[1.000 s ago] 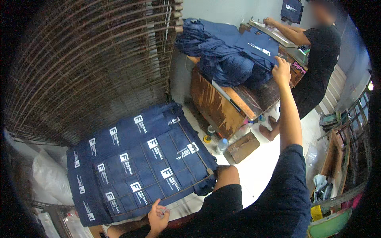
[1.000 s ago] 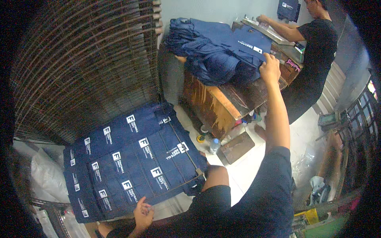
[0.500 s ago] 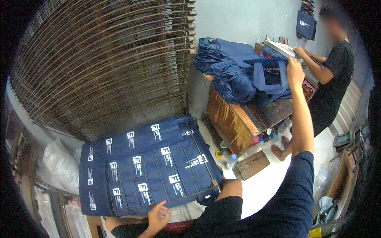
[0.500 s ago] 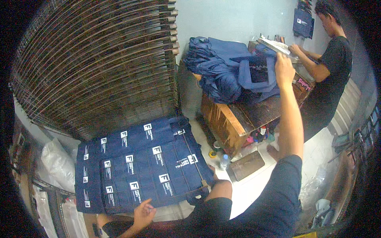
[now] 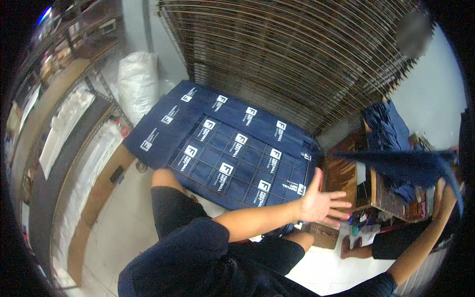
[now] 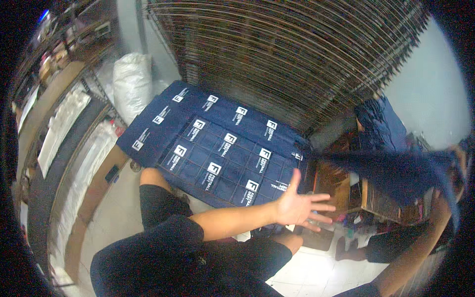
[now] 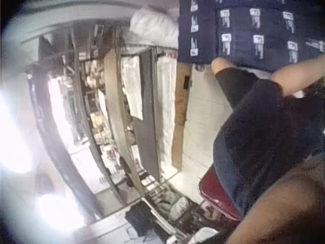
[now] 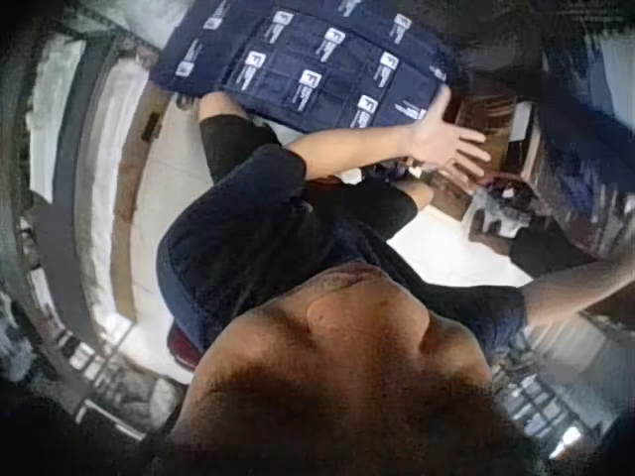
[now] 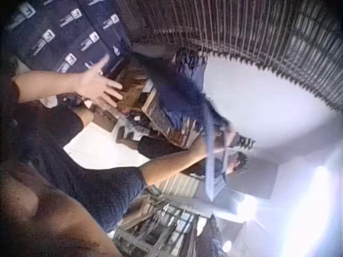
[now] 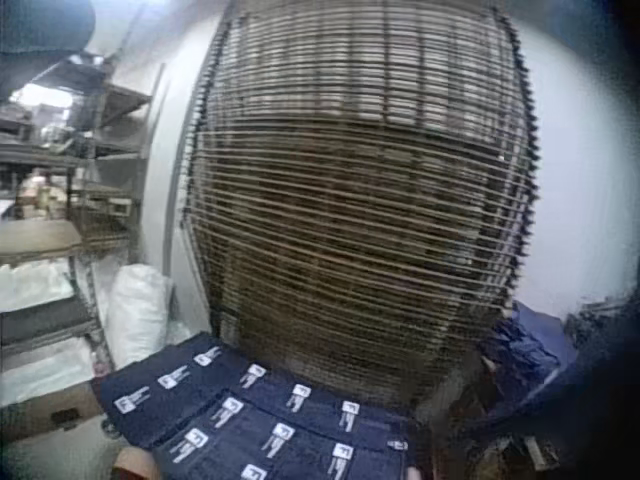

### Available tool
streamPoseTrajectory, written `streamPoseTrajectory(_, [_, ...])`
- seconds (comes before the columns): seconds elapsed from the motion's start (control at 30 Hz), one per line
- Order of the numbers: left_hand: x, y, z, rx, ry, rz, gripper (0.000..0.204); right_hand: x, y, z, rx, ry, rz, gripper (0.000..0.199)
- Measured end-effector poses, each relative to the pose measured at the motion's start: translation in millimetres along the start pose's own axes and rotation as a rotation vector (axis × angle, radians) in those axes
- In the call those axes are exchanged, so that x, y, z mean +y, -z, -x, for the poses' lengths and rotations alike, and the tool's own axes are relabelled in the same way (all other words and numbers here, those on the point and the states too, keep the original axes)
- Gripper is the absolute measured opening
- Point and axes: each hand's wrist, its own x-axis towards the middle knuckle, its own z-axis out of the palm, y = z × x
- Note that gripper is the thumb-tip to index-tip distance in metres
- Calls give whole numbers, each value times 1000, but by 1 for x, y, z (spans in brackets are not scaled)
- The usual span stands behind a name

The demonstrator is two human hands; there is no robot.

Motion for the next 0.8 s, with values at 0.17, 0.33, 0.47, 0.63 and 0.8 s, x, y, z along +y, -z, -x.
streamPoseTrajectory(0.17, [42, -23, 81, -126, -333, -95, 129, -97, -44, 17, -108, 0, -567, 27])
streamPoseTrajectory(0.33, [70, -59, 145, 282, -561, -435, 62, -81, -99, 45, 7, 48, -893, 24])
streamPoseTrajectory(0.47, [82, -95, 153, 383, -795, -618, 48, -97, -125, 82, 24, 6, -1024, 31])
streamPoseTrajectory(0.63, [98, -114, 157, 393, -936, -809, 51, -188, -159, 214, -373, -696, -2527, 42])
streamPoseTrajectory(0.8, [98, -86, 204, 682, -857, -884, 50, -246, -236, 305, -252, -1402, -2594, 46])
